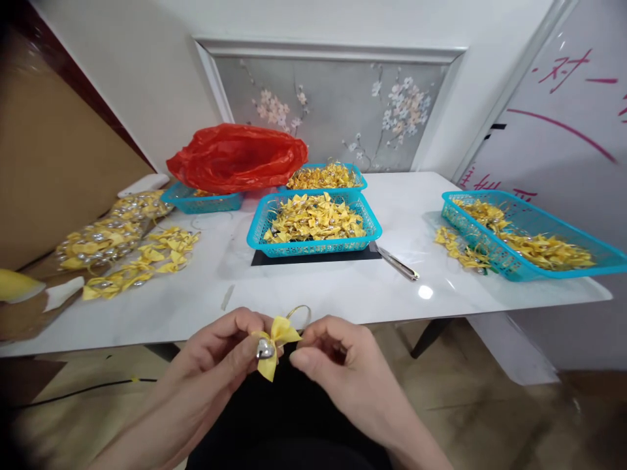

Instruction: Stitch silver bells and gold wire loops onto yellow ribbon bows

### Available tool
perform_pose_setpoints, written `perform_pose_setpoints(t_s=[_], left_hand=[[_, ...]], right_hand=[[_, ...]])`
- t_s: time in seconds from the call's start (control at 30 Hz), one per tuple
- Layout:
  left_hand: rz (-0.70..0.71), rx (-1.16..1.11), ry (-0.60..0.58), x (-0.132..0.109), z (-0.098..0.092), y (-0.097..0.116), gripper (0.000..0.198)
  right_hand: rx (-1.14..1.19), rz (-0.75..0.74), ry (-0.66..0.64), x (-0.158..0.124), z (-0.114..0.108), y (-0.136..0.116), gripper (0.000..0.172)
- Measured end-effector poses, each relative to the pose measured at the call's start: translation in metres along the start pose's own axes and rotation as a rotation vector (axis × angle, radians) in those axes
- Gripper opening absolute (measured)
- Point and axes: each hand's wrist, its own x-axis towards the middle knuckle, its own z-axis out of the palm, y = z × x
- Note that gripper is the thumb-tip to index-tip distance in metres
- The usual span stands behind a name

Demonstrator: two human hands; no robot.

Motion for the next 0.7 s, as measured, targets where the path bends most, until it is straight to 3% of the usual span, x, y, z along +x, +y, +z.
perform_pose_setpoints(t_s=[0.13, 0.27, 0.53, 0.7], left_hand=[[0.085, 0.216, 0.003, -0.003, -0.002, 0.005, 0.017], [0.058, 0.282, -0.002, -0.005, -0.003, 0.009, 0.015], [-0.010, 0.141, -0.034, -0.006, -0.004, 0.013, 0.011], [0.036, 0.126, -0.012, -0.007, -0.003, 0.006, 0.002]], right_hand=[[0.115, -0.095, 0.096, -0.002, -0.004, -0.002, 0.032], [0.134, -0.098, 0.018, -0.003, 0.005, -0.010, 0.032], [0.152, -0.116, 0.032, -0.005, 0.019, -0.016, 0.035], [0.239, -0.142, 0.067, -0.008, 0.023, -0.010, 0.032]])
